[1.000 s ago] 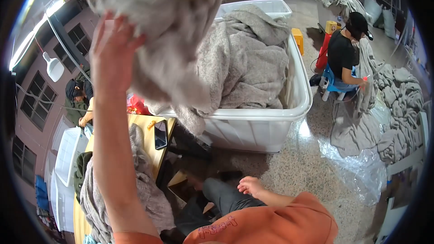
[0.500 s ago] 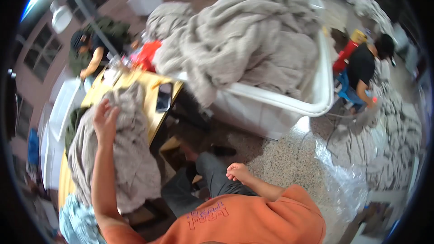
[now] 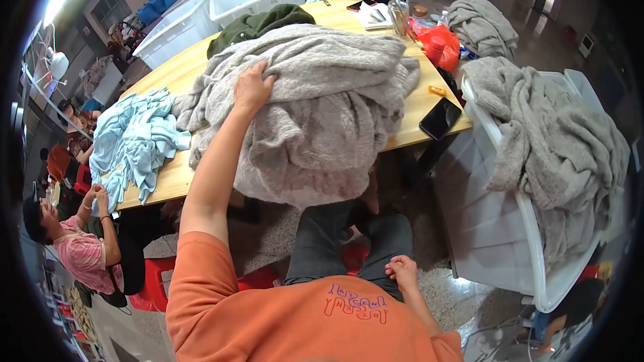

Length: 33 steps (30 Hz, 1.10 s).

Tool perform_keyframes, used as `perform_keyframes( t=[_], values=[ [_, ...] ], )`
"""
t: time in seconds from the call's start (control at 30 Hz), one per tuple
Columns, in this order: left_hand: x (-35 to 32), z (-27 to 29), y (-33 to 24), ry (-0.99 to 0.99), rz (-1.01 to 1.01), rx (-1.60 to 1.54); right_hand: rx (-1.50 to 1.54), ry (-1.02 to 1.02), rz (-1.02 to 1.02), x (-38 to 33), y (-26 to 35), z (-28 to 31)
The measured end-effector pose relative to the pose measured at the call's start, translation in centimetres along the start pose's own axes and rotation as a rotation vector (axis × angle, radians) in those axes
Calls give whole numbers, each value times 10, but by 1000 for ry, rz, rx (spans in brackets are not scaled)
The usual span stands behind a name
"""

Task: The worker is inspecting pieces of grey fleece fabric, picking off lint or loose threads with their fingers and organizing the pieces.

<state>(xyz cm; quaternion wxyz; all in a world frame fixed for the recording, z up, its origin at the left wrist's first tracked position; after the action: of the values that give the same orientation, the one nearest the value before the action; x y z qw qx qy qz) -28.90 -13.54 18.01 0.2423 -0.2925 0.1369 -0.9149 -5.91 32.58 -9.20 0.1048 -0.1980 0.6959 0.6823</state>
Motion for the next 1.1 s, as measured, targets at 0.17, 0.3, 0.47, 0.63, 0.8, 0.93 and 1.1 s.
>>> perform_keyframes(
  t=[0.17,0.3,0.47,0.63,0.8,0.93,1.1],
  values=[
    [13,15,-15,147,160,-103,-86,154,-29,-8,1,-25],
    [-64,57,-59,336,-67,-814,-88,97,48,-12,22,-27],
    [-243,85,-73,857,-581,-1003,303,388,229,-15,91,-42],
    [-331,81,-99,1371,-652,-1135,790,620,297,-10,167,-87],
    [-311,87,-97,1312,-769,-822,23,292,711,-38,199,-90],
    [-255,98,-58,1265,-702,-807,254,781,972,-64,215,-45],
    [-158,82,-9,229,-202,-690,-384,1060,571,-36,200,-13]
  ],
)
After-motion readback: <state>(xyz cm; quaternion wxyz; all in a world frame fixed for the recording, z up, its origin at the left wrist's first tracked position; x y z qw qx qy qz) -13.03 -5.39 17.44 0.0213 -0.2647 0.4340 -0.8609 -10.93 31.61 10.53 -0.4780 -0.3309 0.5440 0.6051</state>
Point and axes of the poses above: each hand's wrist, its own x-axis towards the middle knuckle, its own z-axis out of the back of the hand, y = z × x, the point moved 1 cm from there along x, towards the middle knuckle, and after that the axes turned 13 degrees about z, right-handed, at the moved point
